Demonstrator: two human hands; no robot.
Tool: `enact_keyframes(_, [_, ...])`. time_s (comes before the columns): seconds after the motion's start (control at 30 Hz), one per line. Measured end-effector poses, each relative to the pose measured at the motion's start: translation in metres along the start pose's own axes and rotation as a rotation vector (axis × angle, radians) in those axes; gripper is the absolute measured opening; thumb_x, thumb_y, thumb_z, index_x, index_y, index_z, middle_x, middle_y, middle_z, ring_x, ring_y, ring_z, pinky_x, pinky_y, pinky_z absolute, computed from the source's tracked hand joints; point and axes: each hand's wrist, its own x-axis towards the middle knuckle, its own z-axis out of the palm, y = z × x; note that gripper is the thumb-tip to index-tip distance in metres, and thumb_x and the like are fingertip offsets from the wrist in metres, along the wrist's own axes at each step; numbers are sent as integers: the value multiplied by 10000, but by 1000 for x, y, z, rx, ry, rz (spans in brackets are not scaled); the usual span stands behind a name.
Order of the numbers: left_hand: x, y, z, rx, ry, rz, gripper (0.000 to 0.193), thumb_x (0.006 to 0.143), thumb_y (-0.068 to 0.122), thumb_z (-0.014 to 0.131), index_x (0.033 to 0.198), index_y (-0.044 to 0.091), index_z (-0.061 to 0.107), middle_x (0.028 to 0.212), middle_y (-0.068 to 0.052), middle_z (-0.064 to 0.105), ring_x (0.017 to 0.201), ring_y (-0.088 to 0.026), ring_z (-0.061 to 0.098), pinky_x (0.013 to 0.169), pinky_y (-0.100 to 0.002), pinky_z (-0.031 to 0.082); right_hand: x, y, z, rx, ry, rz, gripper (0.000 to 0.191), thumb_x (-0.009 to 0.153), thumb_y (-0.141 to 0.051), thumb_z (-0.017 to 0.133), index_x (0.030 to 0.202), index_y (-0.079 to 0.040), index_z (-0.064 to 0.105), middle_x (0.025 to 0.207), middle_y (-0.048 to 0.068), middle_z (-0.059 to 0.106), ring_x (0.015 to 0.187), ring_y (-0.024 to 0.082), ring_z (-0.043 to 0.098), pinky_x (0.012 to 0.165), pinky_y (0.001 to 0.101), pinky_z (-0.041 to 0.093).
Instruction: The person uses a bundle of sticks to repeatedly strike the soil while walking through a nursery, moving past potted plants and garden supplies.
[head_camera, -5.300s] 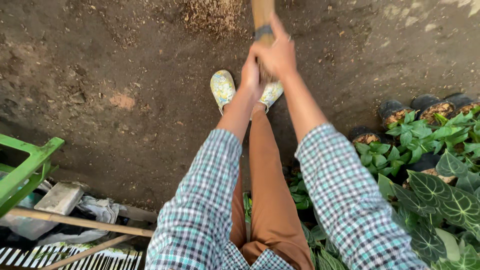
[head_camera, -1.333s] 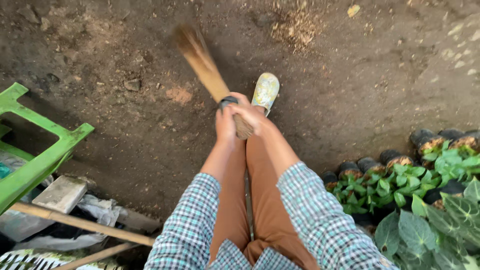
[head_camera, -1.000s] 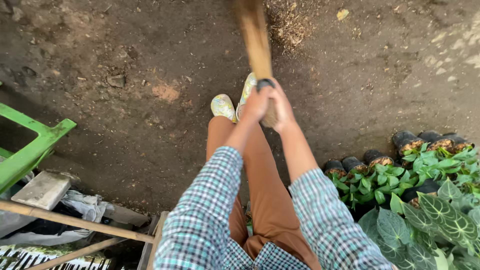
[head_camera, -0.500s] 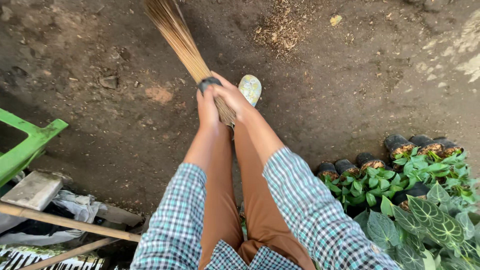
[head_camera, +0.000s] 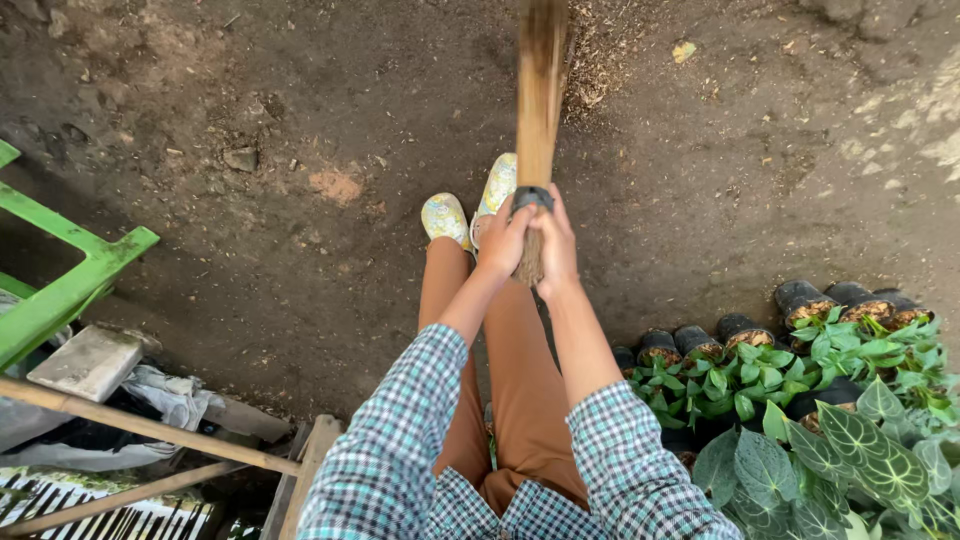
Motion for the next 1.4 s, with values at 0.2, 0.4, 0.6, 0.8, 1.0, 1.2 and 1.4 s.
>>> enact_keyframes(0.2, [2,7,-38,-273,225,-94,500,1002,370,524,1413,86,515,1222,-123,670,1109,-214,645,954,-336,497,29,7,33,-185,-208,85,771,831,-177,600,1577,-134,412,1432,87,590,1278,196,590,1049,318,467])
enact_keyframes(0.4, [62,24,8,50,168,19,454,985,336,557,1334,48,588,1187,-162,692,1092,-275,678,946,-378,513,58,-22,6,180,-212,90,747,833,-156,578,1562,-134,415,1371,112,596,1192,246,616,992,373,515])
enact_keyframes(0.6, [29,27,43,68,19,-4,499,1019,337,545,1428,53,516,1259,-165,655,1190,-285,621,1027,-373,444,19,-42,-24,210,-73,34,736,833,-137,531,1555,-141,393,1397,91,597,1212,222,638,1018,365,523])
enact_keyframes(0.8, [17,48,-22,-215,43,-15,460,1012,305,526,1389,43,563,1238,-159,680,1118,-222,648,974,-341,499,22,-24,27,44,-160,-1,752,812,-130,570,1554,-117,451,1345,83,615,1189,192,617,1019,316,481])
enact_keyframes(1.0, [53,90,-67,-4,-125,-116,432,994,303,538,1332,52,638,1221,-138,716,1112,-201,664,968,-323,494,30,-17,83,117,95,-50,694,830,-170,611,1508,-60,508,1303,96,620,1159,190,635,990,330,499])
enact_keyframes(1.2, [48,120,-116,62,-158,1,520,993,305,557,1454,65,540,1342,-142,655,1209,-191,611,1031,-315,449,12,-21,141,259,123,-70,777,808,-185,608,1557,-145,403,1351,101,602,1189,224,617,992,360,485])
enact_keyframes(1.4, [39,138,-192,-101,198,-1,491,1026,328,493,1435,62,549,1306,-145,661,1169,-200,635,1005,-337,488,45,-7,210,-176,-205,52,762,814,-196,635,1556,-150,467,1417,99,599,1243,188,581,1040,305,433])
